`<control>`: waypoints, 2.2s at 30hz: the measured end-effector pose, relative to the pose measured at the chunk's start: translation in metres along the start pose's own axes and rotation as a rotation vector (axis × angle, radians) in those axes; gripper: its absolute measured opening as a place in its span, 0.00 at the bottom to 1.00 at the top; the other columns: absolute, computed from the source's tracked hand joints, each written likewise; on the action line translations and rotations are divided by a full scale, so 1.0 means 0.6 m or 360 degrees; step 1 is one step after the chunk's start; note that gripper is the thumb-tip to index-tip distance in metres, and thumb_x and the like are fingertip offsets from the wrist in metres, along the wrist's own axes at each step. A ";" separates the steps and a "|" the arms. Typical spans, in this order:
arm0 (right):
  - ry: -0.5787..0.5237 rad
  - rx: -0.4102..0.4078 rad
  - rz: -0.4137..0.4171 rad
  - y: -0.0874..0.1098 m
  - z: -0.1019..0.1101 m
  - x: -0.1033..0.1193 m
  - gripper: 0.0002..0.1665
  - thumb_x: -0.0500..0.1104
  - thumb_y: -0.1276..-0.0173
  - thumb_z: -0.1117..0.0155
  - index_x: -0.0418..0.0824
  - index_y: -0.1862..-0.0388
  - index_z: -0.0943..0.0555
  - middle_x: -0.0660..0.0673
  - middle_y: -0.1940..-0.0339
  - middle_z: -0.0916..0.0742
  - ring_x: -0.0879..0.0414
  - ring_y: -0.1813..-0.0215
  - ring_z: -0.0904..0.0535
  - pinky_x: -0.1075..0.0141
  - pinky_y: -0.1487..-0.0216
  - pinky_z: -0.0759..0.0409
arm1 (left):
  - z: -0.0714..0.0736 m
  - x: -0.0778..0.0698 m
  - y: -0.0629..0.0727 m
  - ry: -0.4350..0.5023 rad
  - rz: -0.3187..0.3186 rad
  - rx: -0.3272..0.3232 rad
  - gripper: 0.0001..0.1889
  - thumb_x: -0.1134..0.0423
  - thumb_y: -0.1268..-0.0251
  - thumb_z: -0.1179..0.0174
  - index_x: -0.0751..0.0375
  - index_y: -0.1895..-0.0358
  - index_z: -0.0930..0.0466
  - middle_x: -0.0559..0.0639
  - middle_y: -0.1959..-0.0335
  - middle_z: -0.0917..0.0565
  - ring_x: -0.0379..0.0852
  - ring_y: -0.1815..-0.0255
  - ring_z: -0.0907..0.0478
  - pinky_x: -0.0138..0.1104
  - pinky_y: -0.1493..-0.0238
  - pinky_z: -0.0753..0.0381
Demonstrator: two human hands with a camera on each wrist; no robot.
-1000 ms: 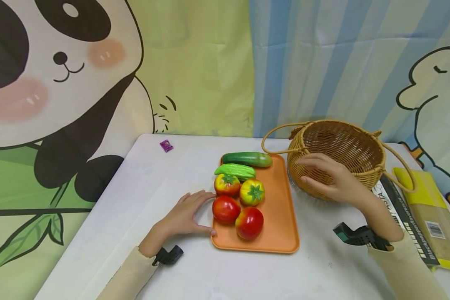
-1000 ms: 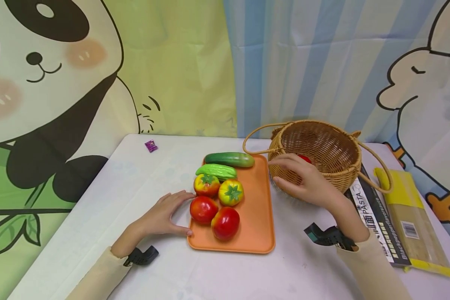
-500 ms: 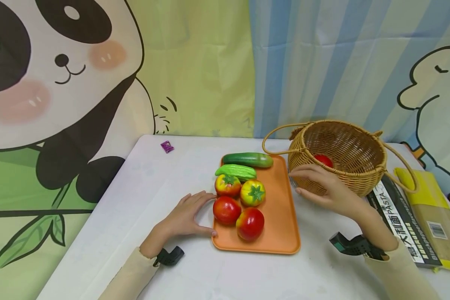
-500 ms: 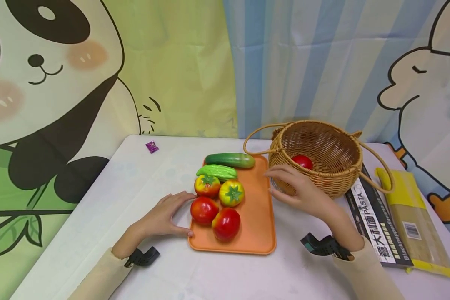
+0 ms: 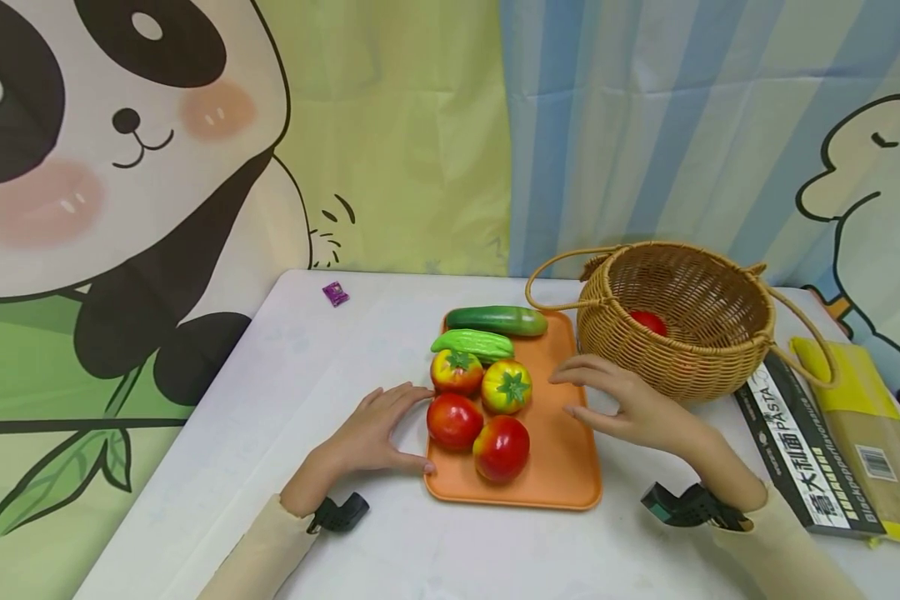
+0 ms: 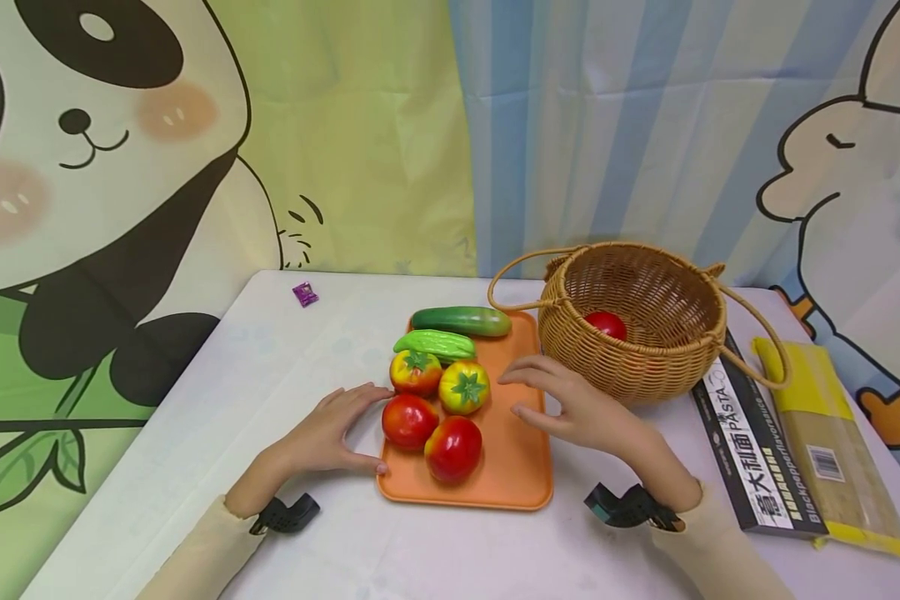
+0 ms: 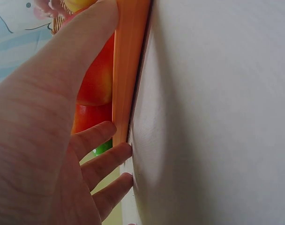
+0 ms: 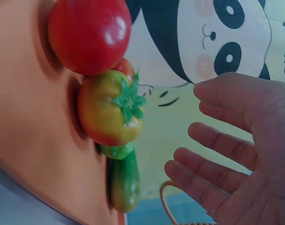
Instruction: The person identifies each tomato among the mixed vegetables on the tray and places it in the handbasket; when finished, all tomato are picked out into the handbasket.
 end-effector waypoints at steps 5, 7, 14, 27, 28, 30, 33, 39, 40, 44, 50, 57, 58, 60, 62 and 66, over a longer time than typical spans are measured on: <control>0.0012 0.0095 -0.0050 0.002 -0.022 0.006 0.24 0.35 0.38 0.30 0.48 0.44 0.22 0.50 0.44 0.20 0.57 0.43 0.24 0.69 0.45 0.23 | -0.001 0.001 -0.001 -0.0007 0.0003 0.0001 0.53 0.27 0.59 0.33 0.45 0.27 0.38 0.47 0.27 0.35 0.51 0.23 0.46 0.57 0.25 0.57; 0.0008 0.0130 -0.0072 0.001 -0.030 0.009 0.23 0.37 0.36 0.31 0.50 0.43 0.21 0.52 0.44 0.20 0.57 0.42 0.24 0.65 0.42 0.22 | -0.001 0.001 -0.001 -0.0007 0.0000 -0.0002 0.53 0.27 0.59 0.33 0.45 0.27 0.38 0.47 0.27 0.35 0.51 0.23 0.46 0.57 0.25 0.57; -0.0054 0.0179 -0.0077 -0.001 -0.054 0.018 0.21 0.39 0.34 0.32 0.52 0.44 0.20 0.54 0.43 0.20 0.57 0.41 0.25 0.59 0.41 0.22 | -0.002 0.001 -0.001 -0.0010 -0.0003 0.0004 0.53 0.26 0.59 0.33 0.45 0.27 0.38 0.47 0.27 0.35 0.51 0.23 0.46 0.57 0.25 0.56; -0.0179 0.0314 -0.0046 -0.015 -0.076 0.033 0.18 0.44 0.30 0.36 0.47 0.42 0.21 0.51 0.41 0.22 0.54 0.37 0.28 0.59 0.36 0.25 | 0.000 0.000 -0.002 -0.0026 -0.0008 -0.0007 0.53 0.26 0.59 0.34 0.46 0.27 0.38 0.47 0.27 0.35 0.51 0.23 0.45 0.57 0.25 0.56; -0.0186 0.0337 -0.0068 -0.016 -0.077 0.034 0.18 0.45 0.29 0.37 0.48 0.42 0.21 0.51 0.40 0.22 0.54 0.37 0.28 0.58 0.36 0.25 | 0.000 0.000 -0.002 -0.0028 -0.0007 -0.0006 0.53 0.26 0.59 0.34 0.46 0.27 0.38 0.47 0.27 0.35 0.51 0.23 0.45 0.57 0.25 0.56; -0.0201 0.0383 -0.0102 -0.017 -0.081 0.036 0.18 0.48 0.28 0.39 0.49 0.41 0.22 0.50 0.39 0.23 0.54 0.36 0.29 0.56 0.35 0.26 | 0.000 0.001 -0.002 -0.0027 -0.0002 -0.0005 0.53 0.26 0.59 0.34 0.45 0.27 0.38 0.47 0.27 0.35 0.51 0.23 0.45 0.57 0.25 0.56; -0.0227 0.0440 -0.0134 -0.016 -0.087 0.038 0.20 0.50 0.27 0.41 0.50 0.39 0.23 0.50 0.37 0.24 0.54 0.35 0.30 0.55 0.35 0.26 | -0.001 0.001 -0.002 -0.0021 -0.0001 -0.0004 0.53 0.26 0.59 0.33 0.45 0.27 0.38 0.47 0.27 0.35 0.51 0.24 0.45 0.57 0.25 0.56; -0.0293 0.0529 -0.0085 -0.015 -0.102 0.036 0.22 0.52 0.27 0.41 0.53 0.36 0.26 0.49 0.35 0.26 0.53 0.34 0.32 0.55 0.34 0.27 | -0.002 0.002 -0.001 -0.0016 0.0008 0.0000 0.53 0.26 0.59 0.33 0.45 0.27 0.38 0.47 0.27 0.35 0.50 0.24 0.45 0.57 0.25 0.57; -0.0298 0.0541 -0.0082 -0.015 -0.104 0.036 0.23 0.53 0.27 0.41 0.53 0.35 0.26 0.50 0.35 0.27 0.53 0.33 0.32 0.55 0.34 0.27 | -0.002 0.002 -0.001 -0.0016 0.0008 0.0000 0.53 0.27 0.59 0.33 0.45 0.27 0.38 0.47 0.27 0.35 0.50 0.24 0.45 0.57 0.25 0.57; -0.0272 0.0561 -0.0080 -0.014 -0.113 0.036 0.26 0.56 0.30 0.39 0.55 0.34 0.28 0.51 0.34 0.28 0.55 0.33 0.32 0.55 0.34 0.27 | -0.002 0.002 -0.001 -0.0020 0.0003 -0.0009 0.53 0.27 0.59 0.33 0.45 0.27 0.38 0.47 0.27 0.35 0.51 0.24 0.45 0.58 0.25 0.56; -0.0259 0.0579 -0.0069 -0.015 -0.120 0.037 0.30 0.60 0.34 0.36 0.56 0.35 0.29 0.49 0.33 0.28 0.56 0.34 0.30 0.58 0.35 0.26 | -0.001 0.002 -0.001 -0.0016 0.0000 -0.0017 0.53 0.27 0.59 0.32 0.46 0.27 0.37 0.48 0.27 0.35 0.52 0.24 0.45 0.58 0.25 0.56; -0.0258 0.0533 -0.0059 -0.014 -0.126 0.038 0.28 0.58 0.33 0.36 0.53 0.36 0.29 0.53 0.34 0.25 0.58 0.33 0.30 0.60 0.35 0.26 | -0.001 0.001 0.000 0.0006 0.0008 0.0000 0.53 0.28 0.59 0.32 0.46 0.27 0.38 0.48 0.26 0.35 0.52 0.23 0.46 0.58 0.25 0.57; -0.0255 0.0528 -0.0045 -0.015 -0.126 0.038 0.27 0.57 0.32 0.36 0.53 0.37 0.28 0.54 0.35 0.25 0.59 0.33 0.30 0.60 0.35 0.26 | 0.000 0.001 0.000 0.0008 0.0006 -0.0002 0.53 0.28 0.59 0.32 0.46 0.27 0.38 0.48 0.26 0.35 0.52 0.23 0.46 0.58 0.25 0.57; -0.0247 0.0518 0.0002 -0.014 -0.127 0.037 0.25 0.56 0.31 0.37 0.53 0.37 0.28 0.55 0.36 0.24 0.59 0.34 0.30 0.61 0.36 0.25 | 0.000 0.001 0.000 0.0010 0.0003 -0.0009 0.52 0.28 0.59 0.32 0.46 0.27 0.37 0.48 0.27 0.35 0.52 0.23 0.46 0.58 0.25 0.57; -0.0247 0.0509 0.0040 -0.014 -0.126 0.036 0.25 0.54 0.30 0.37 0.53 0.37 0.27 0.53 0.36 0.24 0.58 0.34 0.30 0.60 0.36 0.25 | 0.000 0.001 0.000 0.0008 0.0000 -0.0014 0.53 0.28 0.59 0.32 0.46 0.27 0.37 0.48 0.27 0.35 0.52 0.23 0.46 0.58 0.25 0.57; -0.0234 0.0499 0.0076 -0.011 -0.122 0.032 0.24 0.53 0.30 0.37 0.53 0.37 0.26 0.51 0.36 0.25 0.56 0.35 0.30 0.60 0.37 0.24 | -0.002 0.002 0.000 -0.0005 -0.0006 -0.0016 0.53 0.26 0.59 0.33 0.46 0.27 0.38 0.47 0.27 0.35 0.51 0.23 0.45 0.58 0.25 0.57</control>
Point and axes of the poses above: each hand's wrist, its own y-axis away from the middle knuckle, its own z-axis out of the back of the hand, x = y × z, the point moved 1 cm from there along -y, towards the middle knuckle
